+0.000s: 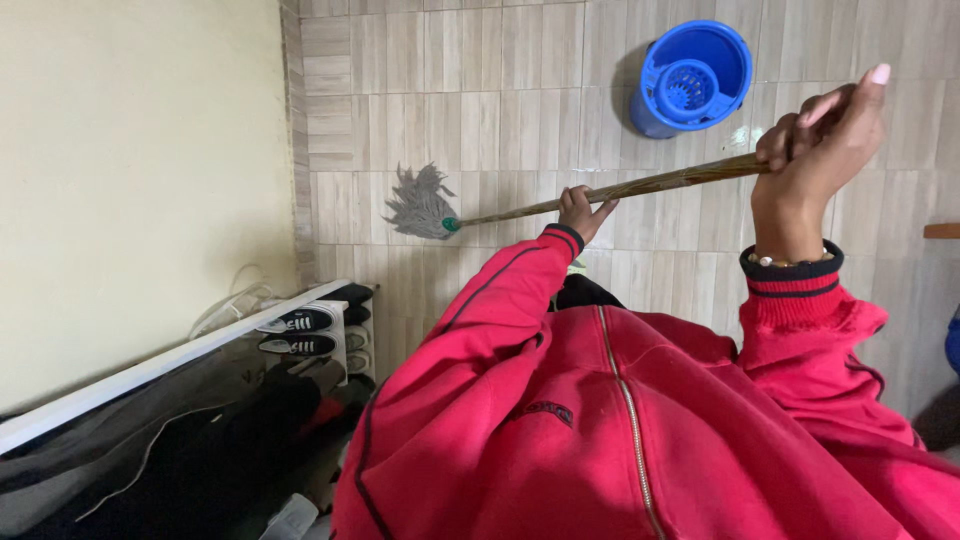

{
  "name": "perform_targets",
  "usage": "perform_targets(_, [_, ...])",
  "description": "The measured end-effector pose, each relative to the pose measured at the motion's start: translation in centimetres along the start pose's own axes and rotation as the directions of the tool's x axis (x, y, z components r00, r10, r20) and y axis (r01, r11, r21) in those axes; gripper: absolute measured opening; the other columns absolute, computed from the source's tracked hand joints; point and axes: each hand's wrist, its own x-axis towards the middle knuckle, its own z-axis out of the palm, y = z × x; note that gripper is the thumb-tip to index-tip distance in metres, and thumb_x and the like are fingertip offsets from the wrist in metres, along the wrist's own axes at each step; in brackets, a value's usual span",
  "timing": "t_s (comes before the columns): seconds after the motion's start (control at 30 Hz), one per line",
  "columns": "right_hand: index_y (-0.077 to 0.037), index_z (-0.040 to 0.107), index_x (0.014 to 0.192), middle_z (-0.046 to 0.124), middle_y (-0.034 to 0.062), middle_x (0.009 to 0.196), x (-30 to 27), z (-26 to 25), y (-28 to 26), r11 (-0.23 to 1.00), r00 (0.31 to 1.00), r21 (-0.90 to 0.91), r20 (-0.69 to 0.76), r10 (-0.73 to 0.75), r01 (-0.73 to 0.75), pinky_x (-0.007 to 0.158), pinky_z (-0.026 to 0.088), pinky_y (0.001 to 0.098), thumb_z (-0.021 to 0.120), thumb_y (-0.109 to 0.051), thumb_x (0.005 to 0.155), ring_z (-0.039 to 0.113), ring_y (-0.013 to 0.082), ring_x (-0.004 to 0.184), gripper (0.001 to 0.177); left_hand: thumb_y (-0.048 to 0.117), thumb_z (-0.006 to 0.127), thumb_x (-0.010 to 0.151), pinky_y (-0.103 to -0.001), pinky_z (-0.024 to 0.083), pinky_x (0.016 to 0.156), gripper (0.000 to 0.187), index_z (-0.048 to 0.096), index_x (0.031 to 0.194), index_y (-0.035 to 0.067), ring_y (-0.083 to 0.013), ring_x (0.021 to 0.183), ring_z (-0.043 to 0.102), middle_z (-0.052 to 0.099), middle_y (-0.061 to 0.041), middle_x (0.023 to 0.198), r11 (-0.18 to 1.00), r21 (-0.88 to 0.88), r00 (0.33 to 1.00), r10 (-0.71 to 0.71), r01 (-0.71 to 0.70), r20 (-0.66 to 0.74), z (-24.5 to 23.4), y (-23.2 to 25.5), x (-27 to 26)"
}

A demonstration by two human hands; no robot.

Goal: The person mops a tiled floor using a mop. They move the mop head across the floor surface to clean it, working around a blue bucket and various household items.

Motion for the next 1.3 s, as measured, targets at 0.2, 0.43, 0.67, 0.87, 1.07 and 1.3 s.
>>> perform_targets(0.2, [-0.007, 0.035, 0.070, 0.031, 0.0052, 0.055, -0.3, 0.7, -4.1, 0.994, 0.989, 0.020, 0.103, -0.106, 0.105, 0.039, 0.031, 0.0331, 0.047, -0.052, 0.114, 0.032, 0.0177, 0.039, 0.064, 0.049, 0.073, 0.091, -0.059, 0.016, 0.128, 0.070, 0.044, 0.129, -0.002, -0.0456, 0.136, 0.038, 0.052, -0.021, 0.130, 0.967, -0.085, 0.950, 0.219, -0.242, -0.222, 2.2, 2.9, 1.3])
perform_targets(0.43, [-0.007, 0.032, 0.064, 0.028, 0.0051, 0.051, -1.5, -0.3, -7.9, 0.981, 0.966, -0.016, 0.181, -0.186, 0.192, 0.044, 0.030, 0.0333, 0.043, -0.052, 0.117, 0.029, 0.0177, 0.040, 0.070, 0.040, 0.077, 0.089, -0.059, 0.020, 0.127, 0.063, 0.044, 0.128, 0.003, -0.0434, 0.130, 0.046, 0.052, -0.019, 0.128, 0.909, -0.025, 0.850, 0.379, -0.416, -0.366, 5.5, 6.4, 2.4])
perform_targets(0.67, [-0.005, 0.035, 0.065, 0.031, 0.0064, 0.051, -3.1, -2.5, -10.1, 0.959, 0.944, -0.066, 0.206, -0.258, 0.276, 0.044, 0.029, 0.0319, 0.043, -0.054, 0.122, 0.030, 0.0177, 0.042, 0.076, 0.033, 0.081, 0.087, -0.062, 0.025, 0.126, 0.060, 0.044, 0.126, 0.006, -0.0427, 0.124, 0.053, 0.053, -0.017, 0.126, 0.822, -0.056, 0.756, 0.491, -0.566, -0.432, 8.4, 8.8, 3.2])
perform_targets(0.87, [-0.005, 0.036, 0.063, 0.032, 0.0067, 0.050, -5.2, -2.6, -12.3, 0.914, 0.916, -0.152, 0.206, -0.343, 0.376, 0.043, 0.030, 0.0309, 0.041, -0.056, 0.120, 0.031, 0.0166, 0.040, 0.077, 0.033, 0.080, 0.087, -0.059, 0.031, 0.124, 0.057, 0.047, 0.124, 0.006, -0.0411, 0.125, 0.054, 0.057, -0.016, 0.122, 0.790, -0.113, 0.754, 0.516, -0.602, -0.406, 10.7, 10.2, 2.5])
perform_targets(1.07, [-0.004, 0.035, 0.069, 0.037, 0.0112, 0.053, -6.9, -3.5, -12.1, 0.888, 0.893, -0.103, 0.092, -0.441, 0.449, 0.044, 0.033, 0.0333, 0.047, -0.047, 0.121, 0.036, 0.0190, 0.038, 0.069, 0.042, 0.076, 0.089, -0.047, 0.049, 0.101, 0.054, 0.050, 0.121, 0.006, -0.0360, 0.112, 0.060, 0.061, -0.016, 0.117, 0.837, -0.197, 0.858, 0.480, -0.510, -0.183, 10.6, 11.8, 0.5])
perform_targets(1.3, [-0.002, 0.039, 0.070, 0.037, 0.0117, 0.053, -6.1, -11.4, -8.6, 0.809, 0.847, -0.265, 0.062, -0.529, 0.525, 0.044, 0.030, 0.0308, 0.046, -0.036, 0.119, 0.035, 0.0192, 0.042, 0.061, 0.061, 0.067, 0.089, -0.044, 0.049, 0.095, 0.060, 0.058, 0.112, 0.007, -0.0332, 0.104, 0.060, 0.066, -0.015, 0.108, 0.870, -0.152, 0.857, 0.490, -0.469, 0.160, 7.1, 13.8, -3.0])
